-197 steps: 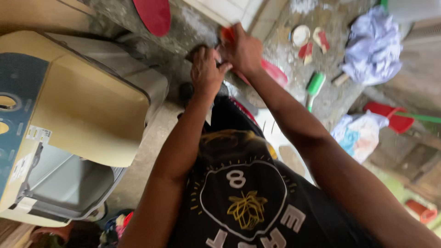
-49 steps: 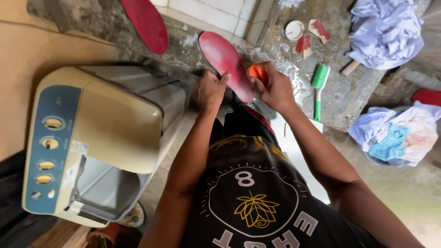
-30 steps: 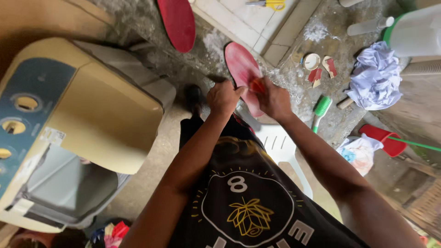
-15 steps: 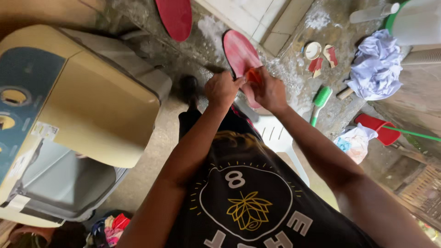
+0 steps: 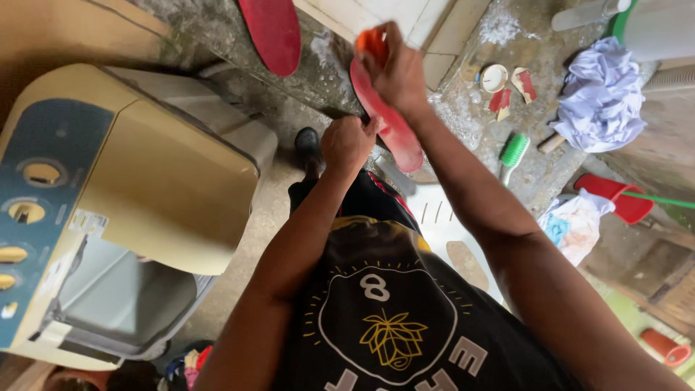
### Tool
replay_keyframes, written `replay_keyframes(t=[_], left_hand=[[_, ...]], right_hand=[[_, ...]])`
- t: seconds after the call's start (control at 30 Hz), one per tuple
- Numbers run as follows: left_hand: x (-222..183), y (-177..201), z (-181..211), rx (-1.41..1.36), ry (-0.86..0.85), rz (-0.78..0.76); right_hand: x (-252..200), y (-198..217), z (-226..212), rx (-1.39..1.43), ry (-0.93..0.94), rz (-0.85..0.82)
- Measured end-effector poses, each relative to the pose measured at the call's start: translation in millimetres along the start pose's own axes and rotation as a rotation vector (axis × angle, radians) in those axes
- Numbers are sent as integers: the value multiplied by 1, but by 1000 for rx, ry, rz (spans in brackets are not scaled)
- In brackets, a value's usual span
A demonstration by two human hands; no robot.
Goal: The person applies a liquid from a small bottle to the surface of several red shoe insoles and rubs them with an orange sponge.
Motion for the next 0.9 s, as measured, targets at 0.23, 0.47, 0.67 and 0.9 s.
replay_keyframes(t=[0.23,0.47,0.67,0.9], left_hand=[[9,1,4,18,-14,-89],[12,-11,-5,56,-73,-98],[13,-4,-3,18,9,-124],[16,-12,-7,43,-52,-138]], right_hand=[[-100,64,17,-358,-203,-29],[-23,-35,12,-327,-32,-11],[-84,36,-3,-276,-69,-68],[-49,-27,13,-238,96,39]])
Point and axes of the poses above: each hand's wrist, its own x-axis towards the middle knuckle, its own y-axis out of the back of the hand, z = x × y, the point moved 4 cm from there along x, towards the middle knuckle, and after that the axes turned 13 degrees about z, right-handed, at the moved point
